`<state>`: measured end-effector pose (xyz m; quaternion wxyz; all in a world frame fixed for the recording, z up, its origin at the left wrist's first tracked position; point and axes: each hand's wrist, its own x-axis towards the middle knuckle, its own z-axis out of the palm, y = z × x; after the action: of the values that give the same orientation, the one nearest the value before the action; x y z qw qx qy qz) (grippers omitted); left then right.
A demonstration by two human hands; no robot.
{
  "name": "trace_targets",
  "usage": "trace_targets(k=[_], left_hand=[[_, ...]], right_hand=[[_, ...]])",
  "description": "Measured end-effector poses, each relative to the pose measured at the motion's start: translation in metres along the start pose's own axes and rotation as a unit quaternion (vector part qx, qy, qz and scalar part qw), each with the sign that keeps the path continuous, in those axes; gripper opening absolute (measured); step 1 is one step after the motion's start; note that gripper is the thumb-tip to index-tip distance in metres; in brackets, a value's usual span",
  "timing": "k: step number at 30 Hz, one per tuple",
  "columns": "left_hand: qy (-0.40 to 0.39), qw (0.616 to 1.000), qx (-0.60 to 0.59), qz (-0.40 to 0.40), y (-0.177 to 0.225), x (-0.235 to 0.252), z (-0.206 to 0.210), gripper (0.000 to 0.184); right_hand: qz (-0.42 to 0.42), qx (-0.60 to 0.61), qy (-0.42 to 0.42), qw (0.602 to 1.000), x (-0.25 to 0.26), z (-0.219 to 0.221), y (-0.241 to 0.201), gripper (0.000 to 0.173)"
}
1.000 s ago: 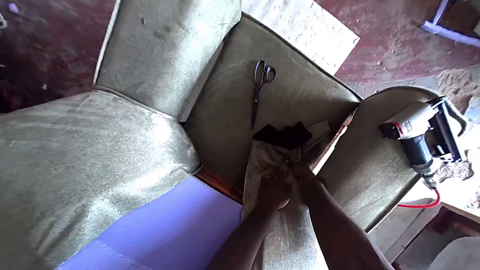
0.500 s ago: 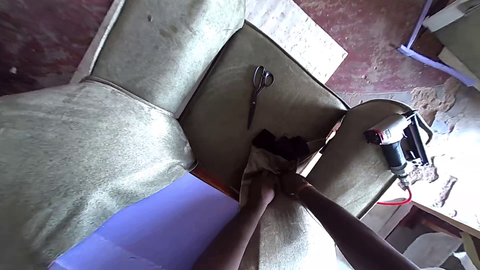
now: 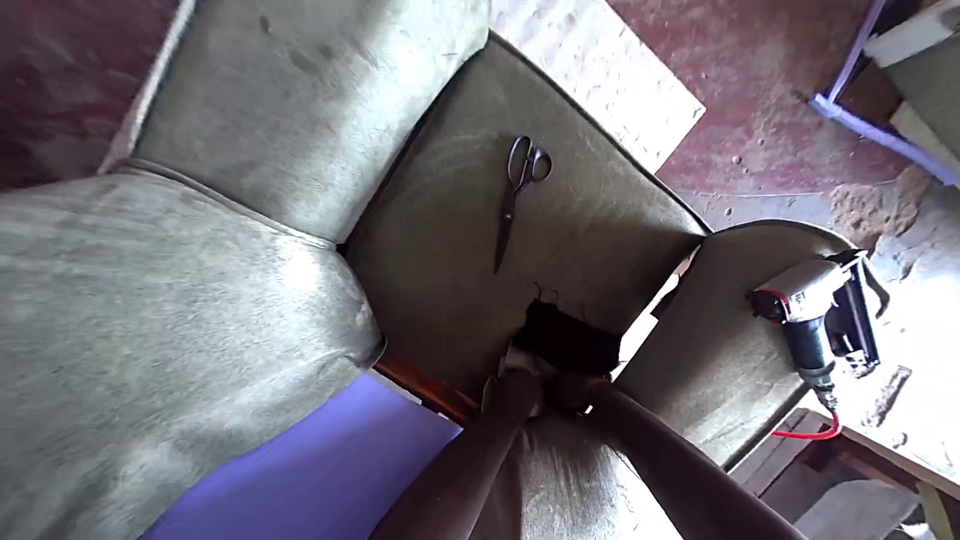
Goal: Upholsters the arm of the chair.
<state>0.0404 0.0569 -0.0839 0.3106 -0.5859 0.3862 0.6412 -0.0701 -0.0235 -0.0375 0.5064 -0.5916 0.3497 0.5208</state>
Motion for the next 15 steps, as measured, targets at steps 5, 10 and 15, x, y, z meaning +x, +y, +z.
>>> trace_targets(k=[5, 10, 15], left_hand=[[0.105, 0.993, 0.026, 0.045, -0.002, -0.037, 0.018, 0.033], [0.014, 0.992, 0.123, 0.028, 0.001, -0.033, 0.008, 0.030], [-0.085, 0.995, 0.048, 0.003, -0.021, 0.018, 0.018, 0.040]], right_hand=[[-0.028, -0.055, 0.019, 0.998, 0.049, 0.036, 0.013, 0.036], [-0.038, -0.018, -0.068, 0.997, 0.062, 0.022, 0.014, 0.037], [0.074, 0.093, -0.094, 0.988, 0.059, 0.021, -0.009, 0.045]])
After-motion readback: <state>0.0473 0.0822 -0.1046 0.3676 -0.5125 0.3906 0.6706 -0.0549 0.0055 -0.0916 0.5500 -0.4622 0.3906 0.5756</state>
